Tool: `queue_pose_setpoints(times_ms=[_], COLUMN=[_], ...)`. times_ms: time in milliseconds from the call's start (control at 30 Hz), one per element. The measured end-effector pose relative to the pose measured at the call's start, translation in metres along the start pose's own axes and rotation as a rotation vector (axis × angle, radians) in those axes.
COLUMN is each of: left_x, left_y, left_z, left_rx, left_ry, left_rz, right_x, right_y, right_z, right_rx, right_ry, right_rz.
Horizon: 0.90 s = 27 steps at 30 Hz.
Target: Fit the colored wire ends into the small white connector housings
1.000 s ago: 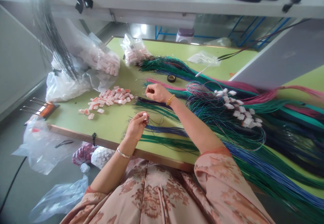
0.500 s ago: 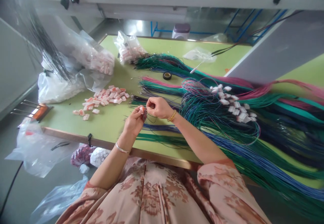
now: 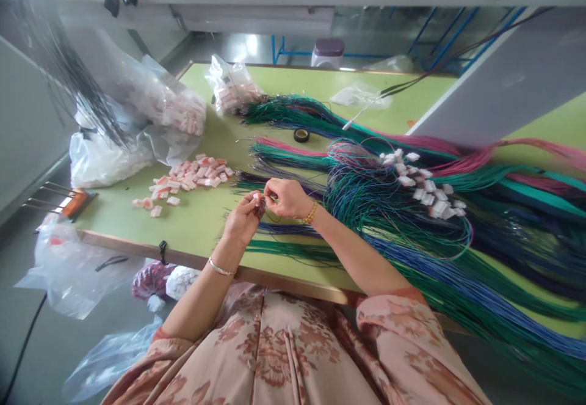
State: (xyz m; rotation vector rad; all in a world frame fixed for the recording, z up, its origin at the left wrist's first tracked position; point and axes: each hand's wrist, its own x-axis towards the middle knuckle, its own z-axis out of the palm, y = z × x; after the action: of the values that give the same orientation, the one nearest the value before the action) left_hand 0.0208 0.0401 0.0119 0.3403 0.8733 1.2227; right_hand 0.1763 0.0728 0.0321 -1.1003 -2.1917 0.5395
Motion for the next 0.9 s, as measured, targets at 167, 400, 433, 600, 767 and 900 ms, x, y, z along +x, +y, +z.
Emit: queue_pose_setpoints(times_ms=[167, 400, 433, 600, 767, 900], left_x=[0.001, 0.003, 0.004, 0.006, 0.007, 0.01], left_y=[-0.005, -0.011, -0.01, -0.007, -0.012, -0.008], left_z=[0.001, 0.002, 0.002, 0.007, 0.013, 0.012], left_rx=[0.036, 0.088, 0.09, 0.106, 0.18, 0.185], left_ry=[0.018, 0.07, 0.068, 0.096, 0.179, 0.146], left_rz=[0.029, 0.074, 0.075, 0.091, 0.161, 0.116], right_x=[0.0, -0.005, -0.005, -0.003, 0.0, -0.001], right_y=[0.001, 0.008, 0.009, 0.008, 0.005, 0.008], right_z=[0.003, 0.009, 0.008, 0.008, 0.015, 0.007], right_rx=[0.01, 0.113, 0.121, 0.063, -0.077, -0.022], right_ry=[-0.007, 0.0, -0.003, -0.002, 0.006, -0.03], right_rz=[0.006, 0.045, 0.048, 0.069, 0.102, 0.064])
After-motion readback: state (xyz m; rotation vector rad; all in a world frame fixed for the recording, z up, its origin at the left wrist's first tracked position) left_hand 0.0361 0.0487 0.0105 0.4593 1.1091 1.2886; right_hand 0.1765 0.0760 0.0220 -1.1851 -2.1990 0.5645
